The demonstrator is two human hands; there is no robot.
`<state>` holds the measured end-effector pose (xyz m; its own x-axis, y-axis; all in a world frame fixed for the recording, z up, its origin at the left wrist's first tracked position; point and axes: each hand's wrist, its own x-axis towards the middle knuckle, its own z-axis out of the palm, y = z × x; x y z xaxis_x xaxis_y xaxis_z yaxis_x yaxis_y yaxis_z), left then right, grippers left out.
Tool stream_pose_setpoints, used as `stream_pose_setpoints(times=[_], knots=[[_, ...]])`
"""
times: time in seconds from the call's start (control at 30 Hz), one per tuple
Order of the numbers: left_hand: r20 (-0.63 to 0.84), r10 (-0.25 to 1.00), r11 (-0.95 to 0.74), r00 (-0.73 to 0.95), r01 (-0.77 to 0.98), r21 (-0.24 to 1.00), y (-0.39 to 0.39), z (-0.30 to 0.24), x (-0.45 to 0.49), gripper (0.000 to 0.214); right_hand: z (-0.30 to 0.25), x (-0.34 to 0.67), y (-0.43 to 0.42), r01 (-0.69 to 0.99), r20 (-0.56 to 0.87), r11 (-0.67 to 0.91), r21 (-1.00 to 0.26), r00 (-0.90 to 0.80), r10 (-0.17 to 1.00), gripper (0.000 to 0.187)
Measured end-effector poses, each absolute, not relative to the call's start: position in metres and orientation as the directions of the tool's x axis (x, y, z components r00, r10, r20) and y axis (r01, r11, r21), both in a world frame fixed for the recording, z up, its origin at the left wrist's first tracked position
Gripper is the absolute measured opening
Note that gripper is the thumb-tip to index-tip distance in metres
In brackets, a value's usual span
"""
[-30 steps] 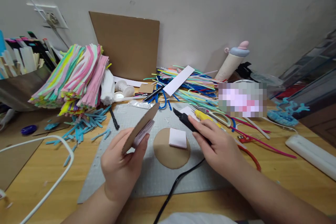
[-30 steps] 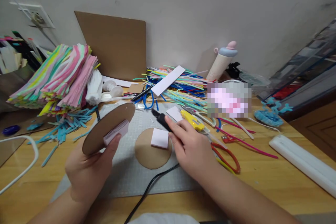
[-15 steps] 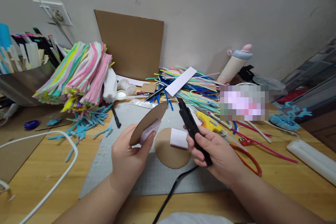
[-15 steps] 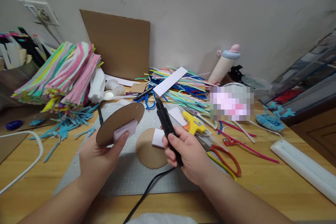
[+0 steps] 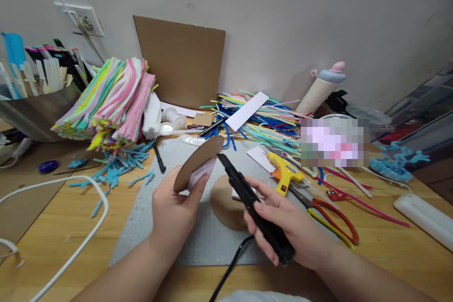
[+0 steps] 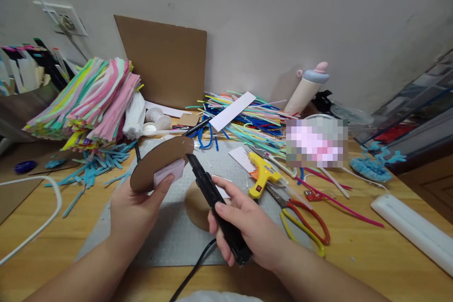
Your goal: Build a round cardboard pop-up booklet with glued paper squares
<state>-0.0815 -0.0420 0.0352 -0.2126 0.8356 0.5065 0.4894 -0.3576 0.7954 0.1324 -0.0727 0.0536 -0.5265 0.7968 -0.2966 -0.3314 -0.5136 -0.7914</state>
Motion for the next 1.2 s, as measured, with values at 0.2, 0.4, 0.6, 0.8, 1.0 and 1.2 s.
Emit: stream_pose_setpoints(times=[0.2,0.4,0.6,0.8,1.0,1.2], knots=[[0.434,0.87,-0.305,-0.233,0.437,0.846,-0.04,0.037,-0.079,0.02,0.056,0.134,-0.075,-0.32,-0.319,-0.557,-0.767,-0.563,0.762,0.062],[0.025,0.988,-0.029,-0.153,-0.028,0.999,-0.031,0.048,-0.082,0.049,0.051,0.143,-0.071,-0.179,-0.197,-0.282,-0.943,-0.385,0.902,0.043],[-0.265,0.908,0.372,0.325,-0.336,0.865,-0.033,0.05,-0.08,0.063,0.061,0.148,-0.065,-0.201,-0.11,-0.149,-0.968,-0.191,0.975,0.031],[-0.243,0.921,0.293,0.305,-0.13,0.947,-0.036,0.041,-0.072,0.071,0.06,0.134,-0.067,-0.301,-0.29,-0.346,-0.889,-0.214,0.933,0.056],[0.439,0.848,-0.529,0.296,0.428,0.733,-0.045,0.042,-0.08,0.091,0.056,0.131,-0.061,-0.511,-0.41,-0.383,-0.77,-0.064,0.91,0.043],[0.524,0.781,-0.624,0.341,0.472,0.623,-0.055,0.038,-0.072,0.031,0.06,0.128,-0.064,-0.596,-0.354,-0.365,-0.715,-0.141,0.924,0.034]])
